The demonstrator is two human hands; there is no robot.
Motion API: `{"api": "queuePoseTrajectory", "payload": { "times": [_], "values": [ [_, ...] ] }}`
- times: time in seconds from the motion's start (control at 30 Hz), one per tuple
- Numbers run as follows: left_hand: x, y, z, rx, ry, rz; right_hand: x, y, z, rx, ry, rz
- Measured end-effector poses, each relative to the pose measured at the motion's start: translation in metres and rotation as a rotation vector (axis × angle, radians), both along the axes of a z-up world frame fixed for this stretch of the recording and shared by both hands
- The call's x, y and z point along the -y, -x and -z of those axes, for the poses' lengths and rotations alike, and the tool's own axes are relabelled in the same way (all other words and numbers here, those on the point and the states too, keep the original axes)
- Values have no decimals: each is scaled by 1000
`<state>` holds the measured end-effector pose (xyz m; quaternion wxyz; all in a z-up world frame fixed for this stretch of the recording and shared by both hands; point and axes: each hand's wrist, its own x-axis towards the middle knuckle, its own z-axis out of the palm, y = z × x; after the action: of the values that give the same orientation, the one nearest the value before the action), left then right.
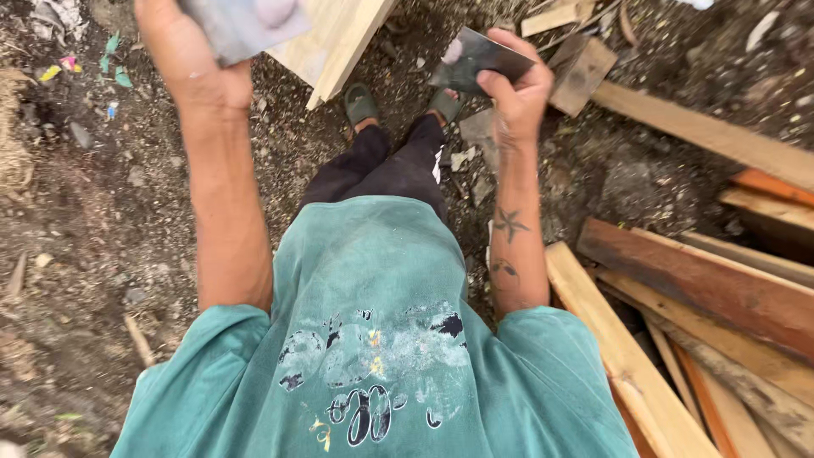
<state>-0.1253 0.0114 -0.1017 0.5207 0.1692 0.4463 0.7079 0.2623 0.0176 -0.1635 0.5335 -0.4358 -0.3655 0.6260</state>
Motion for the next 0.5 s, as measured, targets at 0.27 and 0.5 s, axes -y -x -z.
{"api": "queuePoseTrajectory", "payload": {
  "times": [0.27, 0.5],
  "values": [
    [36, 23, 0, -79, 129, 122, 103, 142, 179, 115, 419, 145],
    [50, 50, 19, -69, 196, 122, 133, 214, 209, 103, 483, 247]
  ]
}}
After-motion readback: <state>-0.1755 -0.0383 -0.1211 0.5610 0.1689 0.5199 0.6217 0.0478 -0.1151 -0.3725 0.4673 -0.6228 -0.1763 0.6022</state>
